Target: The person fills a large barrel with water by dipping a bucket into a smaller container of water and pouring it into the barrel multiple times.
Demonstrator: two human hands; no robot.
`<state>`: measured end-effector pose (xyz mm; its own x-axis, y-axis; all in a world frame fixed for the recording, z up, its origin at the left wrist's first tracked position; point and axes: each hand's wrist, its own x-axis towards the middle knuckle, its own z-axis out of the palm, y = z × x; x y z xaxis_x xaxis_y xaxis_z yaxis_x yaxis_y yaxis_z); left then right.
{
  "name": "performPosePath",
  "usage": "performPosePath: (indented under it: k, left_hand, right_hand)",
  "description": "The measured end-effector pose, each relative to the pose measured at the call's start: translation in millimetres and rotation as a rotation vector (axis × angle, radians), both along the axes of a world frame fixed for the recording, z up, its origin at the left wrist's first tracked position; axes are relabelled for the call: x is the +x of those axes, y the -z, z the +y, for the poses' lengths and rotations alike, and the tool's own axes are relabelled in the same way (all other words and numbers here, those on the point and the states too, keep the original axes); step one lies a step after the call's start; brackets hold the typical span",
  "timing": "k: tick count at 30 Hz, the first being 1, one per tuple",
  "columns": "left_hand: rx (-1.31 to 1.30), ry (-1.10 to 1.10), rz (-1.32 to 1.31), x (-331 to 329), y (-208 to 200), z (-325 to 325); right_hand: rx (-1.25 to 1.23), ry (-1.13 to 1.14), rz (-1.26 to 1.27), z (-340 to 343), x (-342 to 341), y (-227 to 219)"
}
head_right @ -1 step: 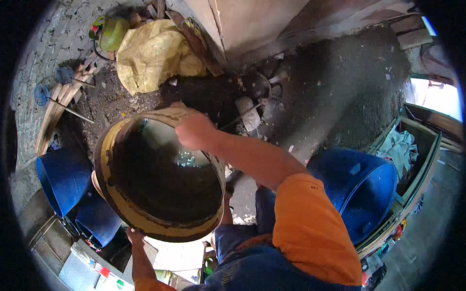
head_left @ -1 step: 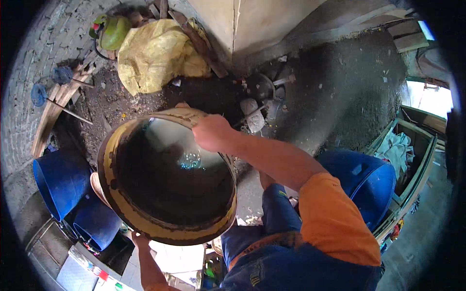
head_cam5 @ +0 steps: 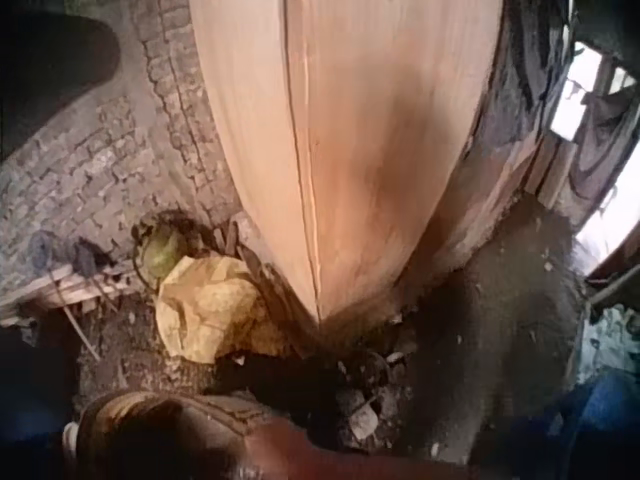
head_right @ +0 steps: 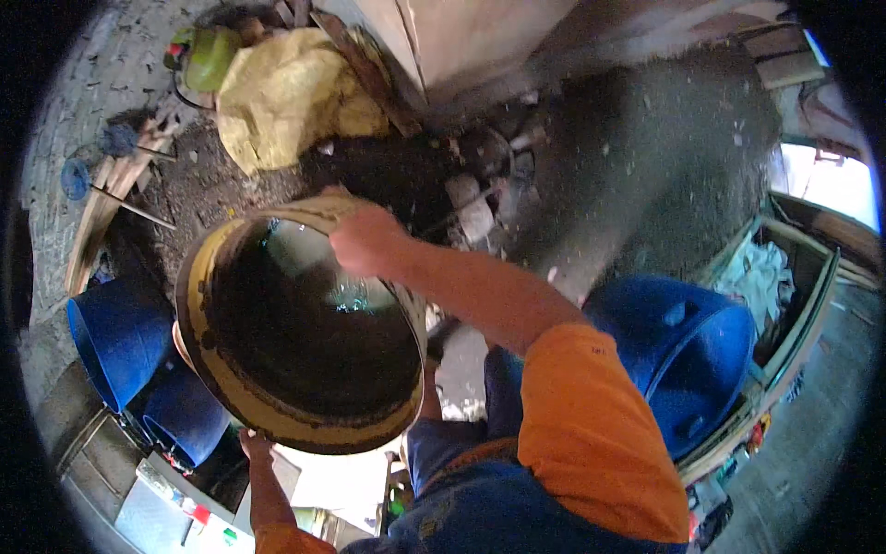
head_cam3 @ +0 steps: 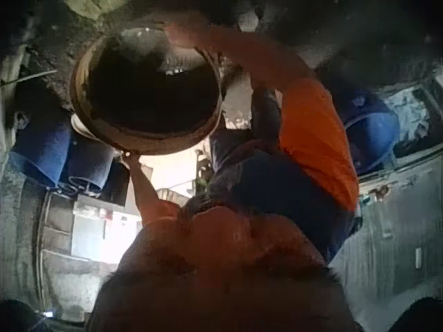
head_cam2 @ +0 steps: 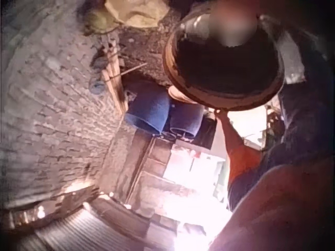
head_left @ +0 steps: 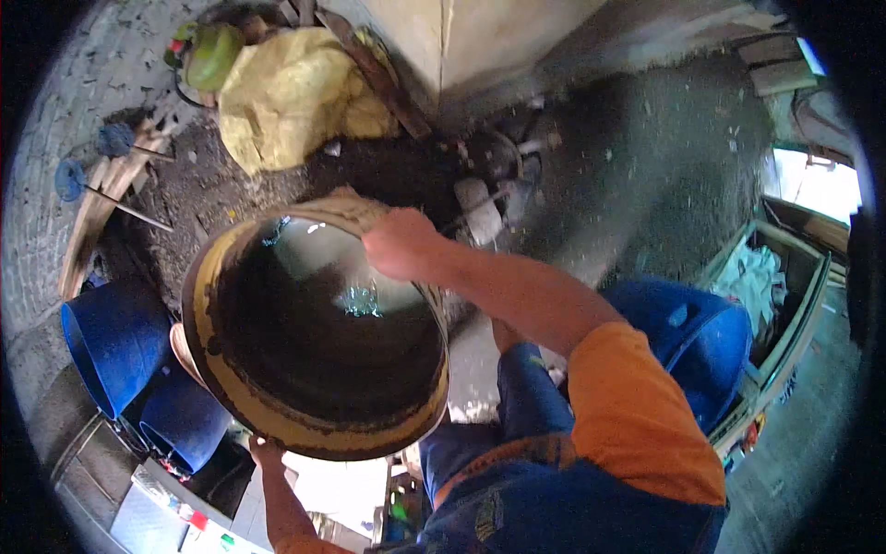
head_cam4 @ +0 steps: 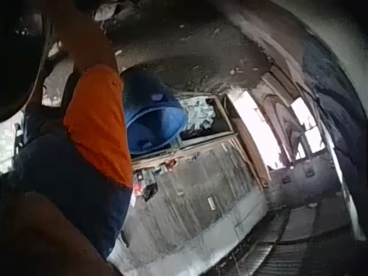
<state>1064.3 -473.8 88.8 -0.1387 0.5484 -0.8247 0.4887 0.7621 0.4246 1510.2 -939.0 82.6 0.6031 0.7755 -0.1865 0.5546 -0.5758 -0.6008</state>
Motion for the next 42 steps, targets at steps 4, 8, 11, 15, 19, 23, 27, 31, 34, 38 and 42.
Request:
performPosePath:
  k: [4,8,11,15,19,23,27,31,34,38,42]
  left_hand:
    - [-0.122,0.118,0.103,-7,-28,13]
    - [0.148,0.525,0.155,12,-34,-19]
    - [0.067,0.456,0.106,7,-40,-7]
    - [-0.007,0.384,0.168,-8,-41,11]
    - [0.153,0.461,0.190,4,-27,-10]
    - [0.069,0.308,0.089,4,-38,-5]
    - [0.159,0.689,0.214,5,-39,-7]
    - [0.143,0.597,0.175,5,-48,-19]
    - [0.021,0.468,0.290,2,-56,-6]
    - [0.028,0.500,0.320,5,-45,-17]
    - [0.021,0.392,0.255,-27,-41,10]
  right_hand:
    - [0.003,0.043,0.089,0,4,-10]
    - [-0.043,0.047,0.094,3,8,-8]
    - [-0.051,0.079,0.121,2,7,-8]
    - [0.060,0.055,-0.032,8,4,-12]
    - [-0.010,0.005,-0.029,13,-4,0]
    - [-0.027,0.073,0.062,10,-4,-12]
    - [-0.063,0.014,0.045,-4,1,-14]
    - [-0.056,0.131,0.241,-16,16,-41]
    - [0.007,0.321,0.337,-16,13,-39]
    - [0.179,0.594,0.266,2,-35,-27]
    - [0.346,0.727,0.036,19,-65,-20]
